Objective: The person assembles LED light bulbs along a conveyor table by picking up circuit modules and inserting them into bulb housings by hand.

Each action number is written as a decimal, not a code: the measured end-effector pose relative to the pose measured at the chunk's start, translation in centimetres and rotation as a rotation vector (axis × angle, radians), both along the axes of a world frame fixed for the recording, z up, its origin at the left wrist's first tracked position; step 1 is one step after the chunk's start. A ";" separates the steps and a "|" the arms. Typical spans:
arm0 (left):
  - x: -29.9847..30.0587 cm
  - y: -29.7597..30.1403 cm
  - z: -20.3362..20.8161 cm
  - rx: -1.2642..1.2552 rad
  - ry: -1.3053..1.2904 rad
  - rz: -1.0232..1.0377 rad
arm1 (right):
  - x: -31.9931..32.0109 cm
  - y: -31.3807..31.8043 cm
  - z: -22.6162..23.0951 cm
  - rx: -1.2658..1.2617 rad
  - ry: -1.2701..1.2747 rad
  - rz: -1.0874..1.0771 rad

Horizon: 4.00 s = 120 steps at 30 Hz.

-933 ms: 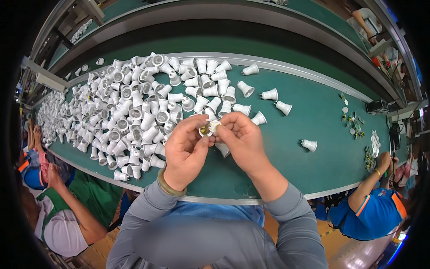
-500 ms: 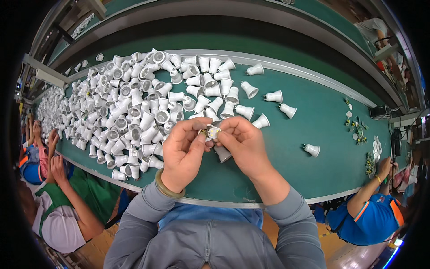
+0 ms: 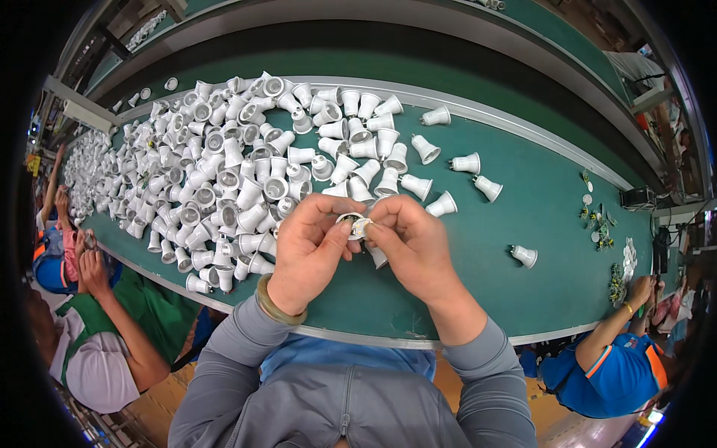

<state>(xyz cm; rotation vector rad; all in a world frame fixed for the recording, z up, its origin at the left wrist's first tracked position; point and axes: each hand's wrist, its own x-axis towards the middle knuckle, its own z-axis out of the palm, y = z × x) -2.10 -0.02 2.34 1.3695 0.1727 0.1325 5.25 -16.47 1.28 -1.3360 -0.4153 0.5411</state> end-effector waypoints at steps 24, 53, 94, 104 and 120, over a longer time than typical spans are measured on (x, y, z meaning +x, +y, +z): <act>-0.2 -0.9 -1.3 0.144 -0.289 0.065 | -0.5 0.5 1.0 -0.103 -0.236 -0.040; -0.1 -0.8 -0.2 0.530 -0.457 0.119 | -1.2 0.2 1.0 -0.191 -0.520 -0.195; 0.0 0.7 2.1 -0.885 -0.532 -0.617 | -2.8 -3.0 7.2 0.207 -0.425 0.187; -2.4 -2.9 9.9 -0.780 -0.870 -0.837 | -7.1 -2.4 10.7 0.697 -0.759 0.168; -0.7 -2.4 10.0 -0.779 -0.919 -1.048 | -7.9 -4.1 10.4 0.523 -0.346 0.568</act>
